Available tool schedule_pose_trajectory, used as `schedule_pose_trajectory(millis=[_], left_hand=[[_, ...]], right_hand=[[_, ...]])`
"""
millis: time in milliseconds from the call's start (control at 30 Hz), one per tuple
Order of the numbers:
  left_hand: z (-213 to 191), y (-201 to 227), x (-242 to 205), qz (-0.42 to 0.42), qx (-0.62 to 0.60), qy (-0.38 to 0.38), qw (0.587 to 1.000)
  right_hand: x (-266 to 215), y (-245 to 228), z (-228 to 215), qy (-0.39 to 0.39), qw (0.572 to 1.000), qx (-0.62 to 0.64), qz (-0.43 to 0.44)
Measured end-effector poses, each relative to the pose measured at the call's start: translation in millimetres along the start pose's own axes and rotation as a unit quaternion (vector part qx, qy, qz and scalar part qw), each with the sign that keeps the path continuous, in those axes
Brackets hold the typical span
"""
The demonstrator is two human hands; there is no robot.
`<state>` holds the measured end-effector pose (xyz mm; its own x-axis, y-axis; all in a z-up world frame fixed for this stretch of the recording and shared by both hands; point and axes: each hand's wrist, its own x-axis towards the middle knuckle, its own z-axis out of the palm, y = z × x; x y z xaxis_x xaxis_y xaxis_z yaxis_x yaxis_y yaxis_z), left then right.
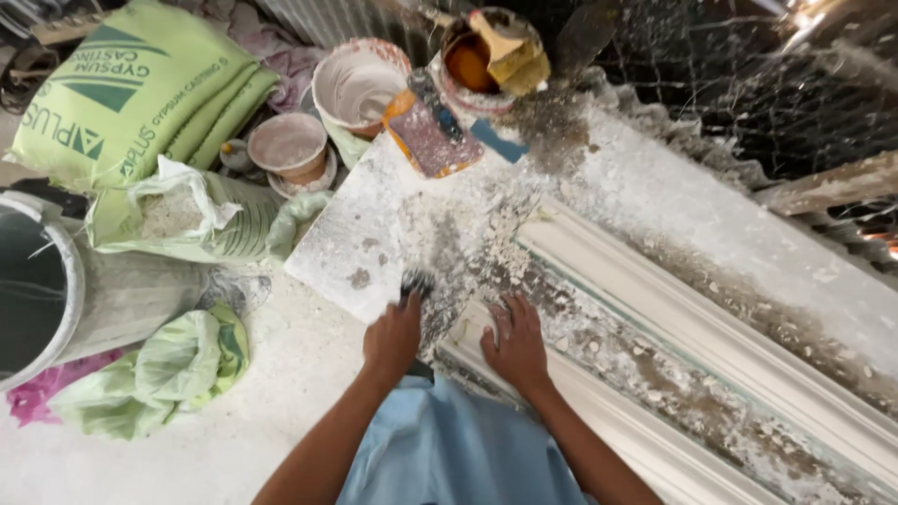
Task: The user is using a scraper tool to refine and clean excess material from decorative gypsum ceiling moldings on a workbench.
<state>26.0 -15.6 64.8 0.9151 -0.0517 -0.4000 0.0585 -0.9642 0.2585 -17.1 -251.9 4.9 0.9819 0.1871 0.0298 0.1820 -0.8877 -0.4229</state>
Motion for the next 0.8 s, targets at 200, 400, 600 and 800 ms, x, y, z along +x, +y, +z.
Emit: schedule_pose_trajectory(millis=[200, 400, 600, 800], left_hand=[[-5.8, -1.7, 92.6, 0.062, -0.003, 0.069, 0.996], [-3.1, -23.2, 19.6, 0.036, -0.005, 0.078, 0.996], [-11.1, -2.9, 95.2, 0.045, 0.017, 0.094, 0.994], [-31.6, -7.1, 87.3, 0.062, 0.024, 0.057, 0.996]], right_hand=[[0.2, 1.4, 1.2, 0.032, 0.999, 0.003, -0.026], [3.2, 0.2, 0.0, 0.058, 0.998, 0.020, -0.027], [1.6, -1.6, -0.3, 0.033, 0.999, 0.019, -0.009], [4.5, -0.4, -0.6, 0.008, 1.000, 0.008, 0.008]])
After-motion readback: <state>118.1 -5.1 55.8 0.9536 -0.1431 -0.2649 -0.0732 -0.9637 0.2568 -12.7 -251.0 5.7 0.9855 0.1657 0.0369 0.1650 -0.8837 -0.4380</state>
